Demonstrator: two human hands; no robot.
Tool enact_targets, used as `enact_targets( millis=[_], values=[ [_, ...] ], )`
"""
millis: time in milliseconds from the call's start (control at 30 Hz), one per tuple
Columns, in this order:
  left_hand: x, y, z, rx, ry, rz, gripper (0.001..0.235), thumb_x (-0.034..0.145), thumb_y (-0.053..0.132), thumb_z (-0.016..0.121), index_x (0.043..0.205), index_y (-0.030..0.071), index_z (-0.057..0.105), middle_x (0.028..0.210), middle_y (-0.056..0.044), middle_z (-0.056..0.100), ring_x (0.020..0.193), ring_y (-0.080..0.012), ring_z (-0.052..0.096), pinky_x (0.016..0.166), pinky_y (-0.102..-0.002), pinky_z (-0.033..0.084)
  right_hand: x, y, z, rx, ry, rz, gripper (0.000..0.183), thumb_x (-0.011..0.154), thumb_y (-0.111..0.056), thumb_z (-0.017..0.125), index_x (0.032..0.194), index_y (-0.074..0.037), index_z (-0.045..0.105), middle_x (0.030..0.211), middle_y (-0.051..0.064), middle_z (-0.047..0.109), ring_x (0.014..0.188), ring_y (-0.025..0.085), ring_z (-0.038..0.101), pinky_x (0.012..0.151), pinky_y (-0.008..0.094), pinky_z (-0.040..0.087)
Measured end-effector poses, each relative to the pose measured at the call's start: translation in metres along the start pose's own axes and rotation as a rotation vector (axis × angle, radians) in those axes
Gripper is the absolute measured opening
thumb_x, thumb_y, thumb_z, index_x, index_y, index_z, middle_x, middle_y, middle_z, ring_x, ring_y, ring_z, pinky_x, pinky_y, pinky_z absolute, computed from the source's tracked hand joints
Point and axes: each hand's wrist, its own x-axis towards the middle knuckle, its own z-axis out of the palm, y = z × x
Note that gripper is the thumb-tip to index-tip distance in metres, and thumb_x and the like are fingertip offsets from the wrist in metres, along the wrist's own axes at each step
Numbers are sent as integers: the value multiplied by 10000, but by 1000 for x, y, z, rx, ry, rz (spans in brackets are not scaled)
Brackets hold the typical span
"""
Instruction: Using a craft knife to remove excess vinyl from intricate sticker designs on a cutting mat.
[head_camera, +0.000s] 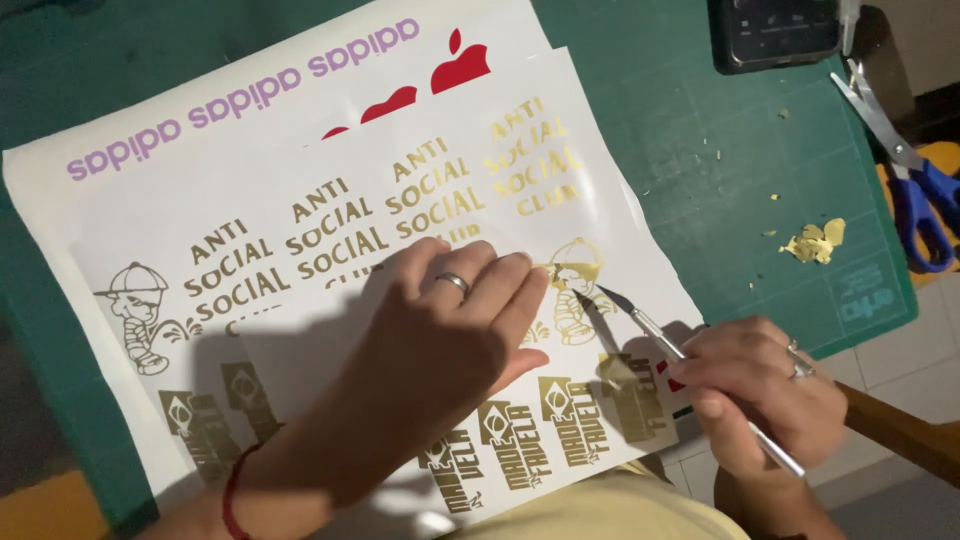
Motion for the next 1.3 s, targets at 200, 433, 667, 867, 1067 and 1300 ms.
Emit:
enact_targets(
  millis=[200, 433, 667, 867, 1067, 1300],
  values=[
    [-1, 5, 10, 15, -21, 1, 719, 728, 676, 930, 1238, 192, 778, 1181, 46, 744, 1033, -193, 700, 963, -426, 545, 1, -2, 7, -4, 41, 35, 301, 987, -186, 561, 807, 25, 679, 691, 110, 685, 603, 244, 675, 626, 346, 558],
    [12, 7, -4, 213, -37, 67, 357, 1009, 588, 824, 1014, 246, 720, 925, 60, 600, 806, -128, 598, 827, -312, 511, 2, -4, 6, -13, 21, 41, 266, 988, -169, 560, 829, 12, 673, 723, 103, 690, 631, 246, 679, 641, 344, 554],
    [8, 10, 2, 250, -86, 49, 532, 866, 794, 798, 1113, 330, 721, 968, 62, 589, 794, -133, 574, 935, -364, 493, 8, -11, 4, -37, -2, 84, 281, 1001, -184, 555, 834, 6, 678, 742, 118, 694, 647, 255, 674, 656, 348, 561],
    [-8, 14, 20, 206, -39, 72, 744, 901, 734, 778, 1503, 300, 721, 1291, -29, 590, 1061, -203, 646, 1071, -442, 507, 7, -10, 7, -45, 37, 96, 310, 1000, -190, 553, 792, 16, 654, 702, 139, 676, 612, 273, 665, 631, 363, 549],
    [-2, 10, 14, 62, -89, 36, 823, 834, 689, 837, 1440, 142, 732, 1196, -25, 713, 950, -210, 695, 973, -415, 515, 11, -14, 7, -47, 27, 117, 311, 1003, -184, 548, 794, 16, 661, 712, 137, 696, 622, 270, 680, 637, 360, 555],
    [-7, 11, 20, 133, -40, 76, 759, 880, 747, 786, 1499, 312, 729, 1265, -10, 631, 1035, -223, 628, 1069, -444, 485, 19, -18, 9, -64, 8, 88, 325, 1010, -150, 527, 768, 21, 660, 665, 131, 664, 592, 251, 661, 613, 348, 556]
  ],
)
